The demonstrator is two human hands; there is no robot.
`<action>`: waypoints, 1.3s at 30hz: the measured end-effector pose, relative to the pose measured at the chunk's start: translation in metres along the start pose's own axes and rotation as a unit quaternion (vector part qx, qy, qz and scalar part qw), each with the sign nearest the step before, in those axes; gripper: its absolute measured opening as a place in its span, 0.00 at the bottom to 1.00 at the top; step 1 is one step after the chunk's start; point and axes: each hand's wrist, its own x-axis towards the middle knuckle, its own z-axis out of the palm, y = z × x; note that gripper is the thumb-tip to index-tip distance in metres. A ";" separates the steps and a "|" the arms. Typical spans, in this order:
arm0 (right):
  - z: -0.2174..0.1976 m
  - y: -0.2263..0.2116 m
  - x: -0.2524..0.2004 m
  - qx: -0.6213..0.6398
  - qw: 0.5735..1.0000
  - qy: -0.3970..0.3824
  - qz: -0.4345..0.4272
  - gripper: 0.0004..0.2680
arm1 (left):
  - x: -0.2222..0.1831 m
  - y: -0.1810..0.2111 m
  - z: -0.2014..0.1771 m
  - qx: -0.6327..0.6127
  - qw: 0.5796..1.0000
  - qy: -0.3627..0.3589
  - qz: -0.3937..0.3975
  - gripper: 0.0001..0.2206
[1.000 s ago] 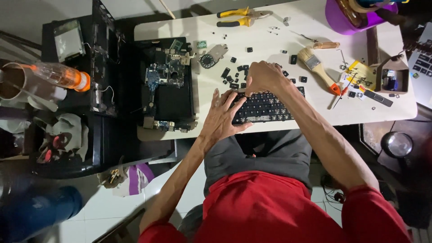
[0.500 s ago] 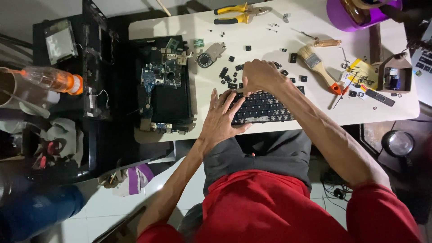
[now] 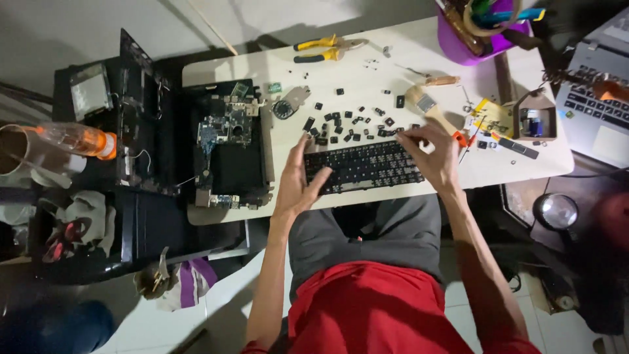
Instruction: Manually reinstalling individual keycaps onto a laptop keyboard frame during a repair.
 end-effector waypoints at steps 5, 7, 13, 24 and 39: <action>-0.002 0.018 -0.032 0.114 0.987 0.101 0.040 0.02 | 0.006 -0.037 0.004 -0.164 0.979 0.111 0.054 0.27; -0.004 0.020 -0.034 0.150 0.980 0.116 0.058 0.01 | 0.010 -0.047 0.004 -0.205 0.969 0.127 0.058 0.26; -0.007 0.024 -0.034 0.155 0.978 0.118 0.072 0.02 | 0.014 -0.062 0.008 -0.306 0.941 0.143 0.029 0.28; -0.007 0.018 -0.035 0.136 0.980 0.113 0.091 0.04 | 0.014 -0.062 0.009 -0.297 0.944 0.147 0.009 0.27; -0.005 0.013 -0.036 0.102 0.985 0.114 0.085 0.03 | 0.013 -0.060 0.012 -0.276 0.947 0.163 0.015 0.16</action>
